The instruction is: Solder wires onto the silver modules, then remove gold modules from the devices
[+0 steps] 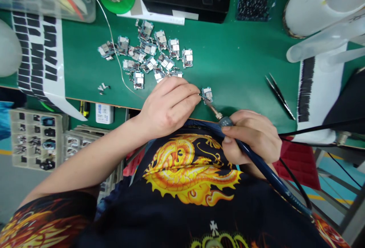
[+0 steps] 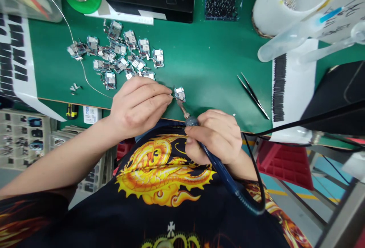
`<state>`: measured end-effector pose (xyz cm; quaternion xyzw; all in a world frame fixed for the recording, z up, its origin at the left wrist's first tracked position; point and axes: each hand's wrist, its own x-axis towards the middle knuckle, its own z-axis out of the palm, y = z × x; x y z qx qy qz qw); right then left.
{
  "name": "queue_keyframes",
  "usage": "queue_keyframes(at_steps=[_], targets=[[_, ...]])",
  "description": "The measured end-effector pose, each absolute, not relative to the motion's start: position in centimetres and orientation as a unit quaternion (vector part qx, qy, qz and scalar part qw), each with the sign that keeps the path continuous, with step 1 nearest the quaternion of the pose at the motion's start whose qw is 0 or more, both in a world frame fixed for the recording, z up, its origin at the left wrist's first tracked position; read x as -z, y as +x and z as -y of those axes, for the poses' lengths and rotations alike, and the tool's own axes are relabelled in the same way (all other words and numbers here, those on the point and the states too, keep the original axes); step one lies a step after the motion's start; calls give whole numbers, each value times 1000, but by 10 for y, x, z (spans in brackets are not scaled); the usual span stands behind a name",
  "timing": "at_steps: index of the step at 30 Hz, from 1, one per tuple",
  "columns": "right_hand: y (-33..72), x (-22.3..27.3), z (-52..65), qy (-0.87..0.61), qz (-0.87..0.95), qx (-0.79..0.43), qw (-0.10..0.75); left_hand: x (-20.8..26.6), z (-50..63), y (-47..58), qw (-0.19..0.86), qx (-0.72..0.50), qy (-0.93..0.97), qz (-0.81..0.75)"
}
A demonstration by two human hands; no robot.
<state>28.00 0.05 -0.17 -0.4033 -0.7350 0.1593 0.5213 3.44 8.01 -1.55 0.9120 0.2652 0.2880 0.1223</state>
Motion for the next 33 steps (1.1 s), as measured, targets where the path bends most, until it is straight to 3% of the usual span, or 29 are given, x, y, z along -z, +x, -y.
queue_keyframes(at_steps=[33], targets=[[284, 6, -2, -370, 752, -156, 522, 15, -81, 35, 112, -294, 912, -263]])
